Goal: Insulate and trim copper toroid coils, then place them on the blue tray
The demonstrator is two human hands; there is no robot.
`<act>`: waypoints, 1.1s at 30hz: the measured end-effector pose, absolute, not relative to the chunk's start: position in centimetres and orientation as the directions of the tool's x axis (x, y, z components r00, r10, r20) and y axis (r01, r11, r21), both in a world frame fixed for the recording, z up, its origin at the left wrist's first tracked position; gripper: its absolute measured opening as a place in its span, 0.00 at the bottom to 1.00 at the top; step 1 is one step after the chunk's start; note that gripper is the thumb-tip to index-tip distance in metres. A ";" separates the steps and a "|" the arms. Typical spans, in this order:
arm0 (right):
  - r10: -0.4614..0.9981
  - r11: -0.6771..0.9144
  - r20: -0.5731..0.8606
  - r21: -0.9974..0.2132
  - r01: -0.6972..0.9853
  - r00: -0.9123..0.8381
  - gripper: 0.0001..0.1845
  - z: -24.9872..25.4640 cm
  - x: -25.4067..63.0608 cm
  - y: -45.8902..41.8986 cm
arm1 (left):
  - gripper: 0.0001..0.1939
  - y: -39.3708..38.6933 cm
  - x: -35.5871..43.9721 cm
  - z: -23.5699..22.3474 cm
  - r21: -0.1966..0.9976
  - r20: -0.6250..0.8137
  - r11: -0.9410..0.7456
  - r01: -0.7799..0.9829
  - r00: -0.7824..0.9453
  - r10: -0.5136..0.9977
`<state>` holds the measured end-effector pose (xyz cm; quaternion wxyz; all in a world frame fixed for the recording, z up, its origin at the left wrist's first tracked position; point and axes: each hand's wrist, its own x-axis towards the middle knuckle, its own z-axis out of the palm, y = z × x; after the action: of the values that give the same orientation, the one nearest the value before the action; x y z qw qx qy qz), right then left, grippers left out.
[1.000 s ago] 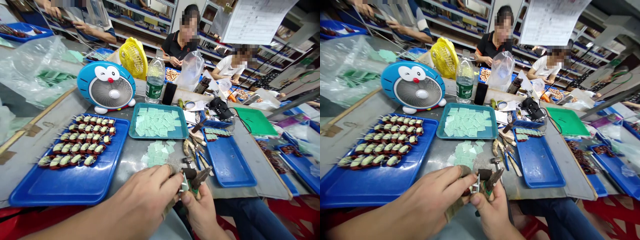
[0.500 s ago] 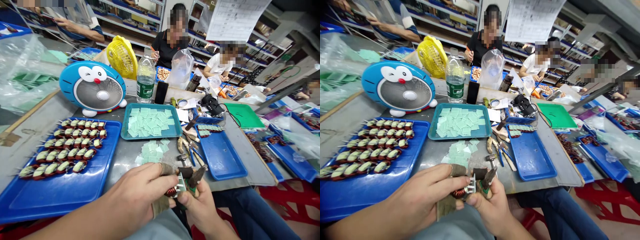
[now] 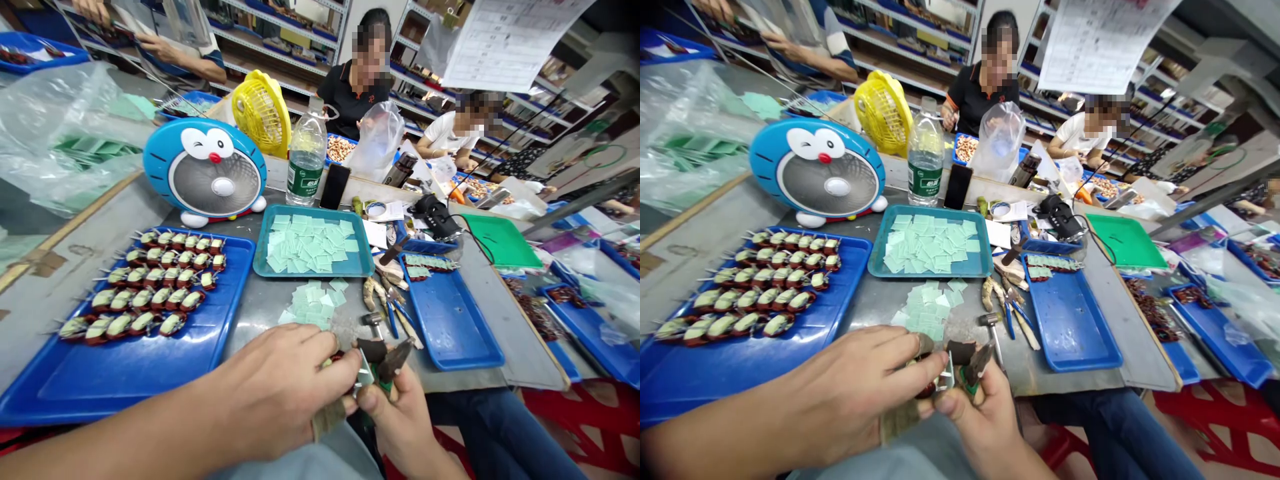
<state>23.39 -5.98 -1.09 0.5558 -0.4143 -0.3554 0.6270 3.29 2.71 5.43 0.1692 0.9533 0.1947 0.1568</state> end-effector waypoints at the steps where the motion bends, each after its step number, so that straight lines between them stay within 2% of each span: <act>1: 0.988 -0.157 -0.144 -0.908 -0.389 -0.062 0.22 -0.9 23.5 -5.9 | 0.14 2.6 3.2 5.3 0.409 0.235 -0.852 0.326 0.865 0.443; 4: 0.969 -0.243 -0.203 -0.892 -0.381 -0.143 0.22 -0.6 23.8 -5.4 | 0.15 2.3 3.0 4.7 0.517 0.274 -0.791 0.328 0.812 0.516; 7: 0.966 -0.249 -0.203 -0.888 -0.387 -0.158 0.25 -0.4 24.0 -4.9 | 0.12 2.1 2.8 4.1 0.601 0.291 -0.739 0.304 0.778 0.557; 10: 0.968 -0.244 -0.199 -0.890 -0.384 -0.153 0.25 -0.1 23.9 -4.6 | 0.09 1.9 2.7 4.1 0.652 0.265 -0.693 0.307 0.765 0.587; 16: 0.956 -0.280 -0.212 -0.864 -0.418 -0.202 0.26 0.9 23.5 -4.4 | 0.08 1.1 2.7 4.6 0.704 0.234 -0.637 0.315 0.743 0.627; 20: 0.952 -0.295 -0.223 -0.851 -0.434 -0.210 0.27 1.3 23.5 -4.6 | 0.10 0.6 2.7 4.0 0.680 0.288 -0.668 0.303 0.727 0.623; 26: 0.958 -0.278 -0.219 -0.858 -0.431 -0.183 0.25 1.3 23.5 -5.1 | 0.13 0.3 2.7 3.3 0.583 0.395 -0.757 0.296 0.711 0.582; 33: 0.959 -0.268 -0.201 -0.874 -0.405 -0.199 0.25 1.6 23.4 -5.0 | 0.16 0.7 2.2 3.6 0.492 0.427 -0.824 0.279 0.748 0.508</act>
<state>23.45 -4.98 1.58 0.4937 -0.3958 -0.3499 0.6908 2.19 0.71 3.61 0.2032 0.9125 0.2156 0.2820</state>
